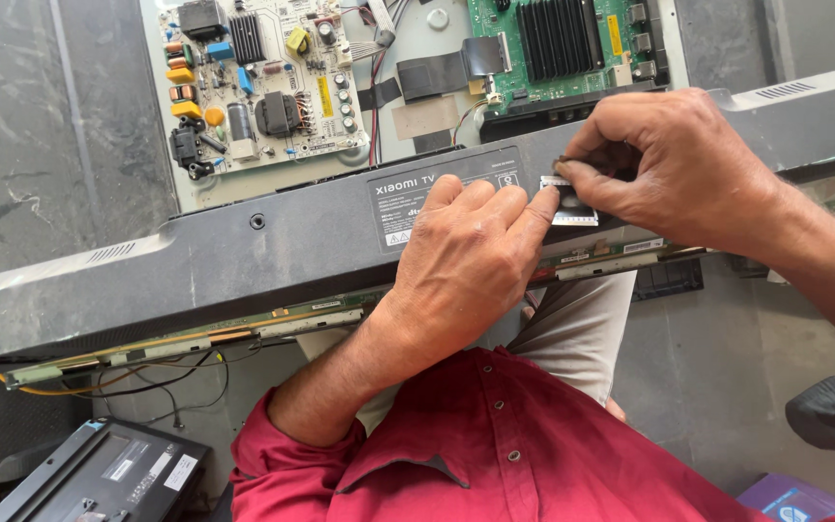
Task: The person cleans a ribbon cable connector on a disassembled TV using a small tool, then applies blue tape to secure the cable along the panel edge.
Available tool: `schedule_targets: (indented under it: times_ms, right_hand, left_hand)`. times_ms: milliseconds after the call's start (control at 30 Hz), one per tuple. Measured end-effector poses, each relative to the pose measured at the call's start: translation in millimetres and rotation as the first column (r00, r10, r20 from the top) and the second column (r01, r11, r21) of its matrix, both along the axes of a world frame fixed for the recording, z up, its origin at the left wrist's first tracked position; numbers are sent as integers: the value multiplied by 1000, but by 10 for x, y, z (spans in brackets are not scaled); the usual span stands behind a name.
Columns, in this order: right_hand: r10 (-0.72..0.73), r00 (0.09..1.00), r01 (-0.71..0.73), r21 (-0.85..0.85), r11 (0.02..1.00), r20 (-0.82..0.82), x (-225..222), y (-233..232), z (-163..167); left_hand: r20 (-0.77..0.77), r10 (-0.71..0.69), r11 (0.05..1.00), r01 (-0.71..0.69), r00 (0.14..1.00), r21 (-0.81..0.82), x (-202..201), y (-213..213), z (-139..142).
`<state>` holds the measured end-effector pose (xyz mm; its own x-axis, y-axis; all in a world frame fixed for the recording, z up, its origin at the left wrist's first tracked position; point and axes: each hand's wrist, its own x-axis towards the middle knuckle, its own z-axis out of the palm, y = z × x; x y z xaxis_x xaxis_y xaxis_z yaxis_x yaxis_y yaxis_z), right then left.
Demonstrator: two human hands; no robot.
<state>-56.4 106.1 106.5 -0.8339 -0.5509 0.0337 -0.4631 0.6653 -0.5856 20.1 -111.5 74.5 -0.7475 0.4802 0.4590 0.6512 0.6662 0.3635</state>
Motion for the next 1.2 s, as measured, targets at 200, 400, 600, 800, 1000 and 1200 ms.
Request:
schedule_targets:
  times_ms: [200, 400, 600, 800, 1000, 1200]
  right_hand:
    - [39, 999, -38, 13, 999, -13, -24, -5, -7]
    - [11, 999, -10, -30, 1000, 34, -64, -11, -23]
    - [-14, 1000, 14, 25, 1000, 23, -71, -10, -30]
    - [25, 1000, -26, 25, 999, 19, -88, 2, -25]
    - [11, 999, -12, 9, 1000, 46, -83, -11, -29]
    - [-14, 999, 14, 3, 1000, 51, -106, -10, -28]
  left_hand:
    - [13, -3, 1000, 3, 1000, -11, -23, -18, -13]
    - [27, -8, 1000, 9, 1000, -23, -39, -23, -25]
    - [44, -16, 1000, 17, 999, -6, -53, -18, -26]
    - [54, -25, 999, 26, 998, -22, -65, -23, -18]
    - [52, -15, 1000, 16, 999, -26, -66, -22, -5]
    - [60, -30, 999, 32, 998, -18, -72, -22, -6]
